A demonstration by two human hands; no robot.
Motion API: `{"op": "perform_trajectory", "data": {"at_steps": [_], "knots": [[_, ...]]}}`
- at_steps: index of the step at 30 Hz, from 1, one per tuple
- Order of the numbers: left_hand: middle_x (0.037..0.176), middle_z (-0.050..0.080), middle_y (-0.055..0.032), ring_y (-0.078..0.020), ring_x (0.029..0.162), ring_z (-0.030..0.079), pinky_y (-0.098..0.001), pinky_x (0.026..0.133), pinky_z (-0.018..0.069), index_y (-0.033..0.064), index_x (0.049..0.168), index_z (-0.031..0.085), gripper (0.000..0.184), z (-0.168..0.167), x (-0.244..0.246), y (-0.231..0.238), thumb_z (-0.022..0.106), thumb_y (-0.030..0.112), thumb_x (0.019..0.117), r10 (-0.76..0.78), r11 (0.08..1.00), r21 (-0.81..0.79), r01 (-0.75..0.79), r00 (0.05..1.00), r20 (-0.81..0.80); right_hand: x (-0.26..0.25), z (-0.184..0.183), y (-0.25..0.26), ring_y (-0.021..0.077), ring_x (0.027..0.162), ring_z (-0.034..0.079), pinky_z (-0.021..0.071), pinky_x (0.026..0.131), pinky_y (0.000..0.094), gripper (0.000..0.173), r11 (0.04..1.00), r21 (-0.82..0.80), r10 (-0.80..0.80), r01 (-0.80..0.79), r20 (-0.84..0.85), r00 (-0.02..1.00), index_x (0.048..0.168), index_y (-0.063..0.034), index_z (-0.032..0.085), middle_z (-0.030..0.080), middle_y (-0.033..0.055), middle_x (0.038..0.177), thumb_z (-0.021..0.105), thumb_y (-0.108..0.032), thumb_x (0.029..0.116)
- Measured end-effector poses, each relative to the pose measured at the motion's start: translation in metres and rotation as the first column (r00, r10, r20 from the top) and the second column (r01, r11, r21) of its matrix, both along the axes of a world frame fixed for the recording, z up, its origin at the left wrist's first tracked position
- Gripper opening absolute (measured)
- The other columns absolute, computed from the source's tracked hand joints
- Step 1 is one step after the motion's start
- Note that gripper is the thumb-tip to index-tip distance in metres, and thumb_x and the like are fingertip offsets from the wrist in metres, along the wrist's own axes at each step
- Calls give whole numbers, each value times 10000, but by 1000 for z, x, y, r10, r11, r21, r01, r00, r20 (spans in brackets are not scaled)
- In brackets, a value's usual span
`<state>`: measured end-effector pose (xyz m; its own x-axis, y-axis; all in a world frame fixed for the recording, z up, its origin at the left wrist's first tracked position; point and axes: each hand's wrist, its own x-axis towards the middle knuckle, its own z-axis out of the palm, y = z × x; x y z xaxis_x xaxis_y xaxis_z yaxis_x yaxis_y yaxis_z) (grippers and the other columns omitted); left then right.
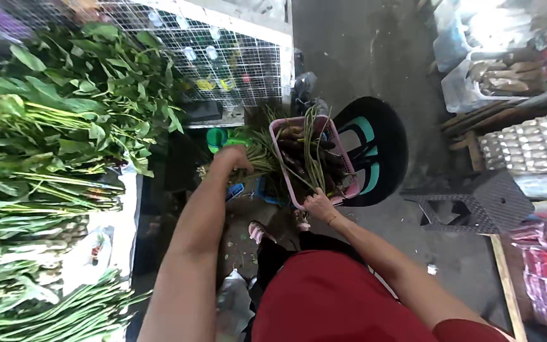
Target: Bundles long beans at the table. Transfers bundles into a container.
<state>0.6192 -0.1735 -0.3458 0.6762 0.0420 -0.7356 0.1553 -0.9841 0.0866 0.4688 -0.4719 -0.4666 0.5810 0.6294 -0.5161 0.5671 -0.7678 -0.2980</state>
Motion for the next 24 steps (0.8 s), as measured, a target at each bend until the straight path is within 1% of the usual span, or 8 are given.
{"op": "perform_trajectory", "data": {"at_steps": [2, 5, 8, 11, 13, 18, 22, 24], "knots": [[1198, 645, -302, -491, 1150, 611, -728, 939, 458, -28, 1295, 608, 682, 25, 6, 12, 853, 371, 799, -21, 1000, 10, 21, 1000, 8, 0, -2, 2, 443, 1080, 651, 335, 1115, 649, 233, 1000, -3, 21, -21, 5, 1000, 1122, 100, 655, 683, 275, 1143, 465, 22, 1012], [1169, 650, -306, -485, 1107, 627, -711, 926, 468, -40, 1281, 606, 645, 64, 12, 29, 842, 353, 827, -32, 999, 30, 32, 999, 7, 0, -10, 7, 445, 1081, 651, 334, 1116, 651, 237, 999, -15, 34, -34, 9, 999, 1123, 99, 660, 685, 275, 1142, 465, 23, 1011], [1195, 631, -313, -481, 1110, 616, -686, 926, 470, -39, 1326, 571, 636, 106, 12, 44, 829, 301, 855, -28, 998, 53, 28, 1000, -11, 0, -20, 11, 448, 1097, 644, 322, 1124, 652, 230, 997, -40, 59, -60, -27, 998, 1103, 104, 667, 686, 276, 1139, 474, 24, 1008], [1183, 644, -288, -463, 1109, 619, -681, 935, 466, -12, 1307, 594, 579, 144, 9, 53, 835, 252, 851, -29, 998, 58, 29, 1000, -2, -1, -26, 10, 453, 1117, 647, 299, 1152, 652, 243, 995, -45, 88, -91, -63, 994, 1110, 118, 668, 688, 288, 1147, 461, 38, 1010], [1150, 655, -272, -443, 1071, 634, -667, 909, 479, 2, 1289, 603, 540, 167, 9, 57, 827, 245, 862, -23, 998, 64, 23, 1000, 6, 0, -28, 10, 449, 1109, 651, 302, 1150, 647, 245, 993, -47, 102, -105, -60, 993, 1104, 122, 669, 691, 288, 1136, 456, 40, 1015], [1148, 655, -260, -432, 1068, 630, -661, 910, 470, 18, 1317, 592, 521, 228, 6, 58, 796, 242, 893, -39, 996, 85, 37, 999, 27, -1, -34, 14, 439, 1119, 647, 299, 1160, 623, 240, 989, -76, 125, -131, -82, 989, 1112, 116, 668, 689, 279, 1148, 466, 43, 1004], [1055, 675, -226, -380, 959, 655, -613, 848, 504, 17, 1225, 629, 434, 267, 3, 56, 806, 190, 869, -49, 998, 47, 46, 996, 69, 0, -32, 16, 427, 1129, 645, 293, 1162, 637, 219, 991, -67, 111, -119, -113, 987, 1083, 84, 696, 698, 258, 1144, 516, -5, 995], [1035, 681, -208, -359, 934, 663, -595, 827, 515, 35, 1219, 631, 417, 284, 2, 53, 799, 185, 868, -64, 998, 33, 62, 995, 76, 1, -33, 17, 414, 1145, 642, 277, 1177, 627, 219, 993, -74, 82, -92, -124, 989, 1078, 70, 709, 703, 244, 1151, 529, -23, 994]]}}
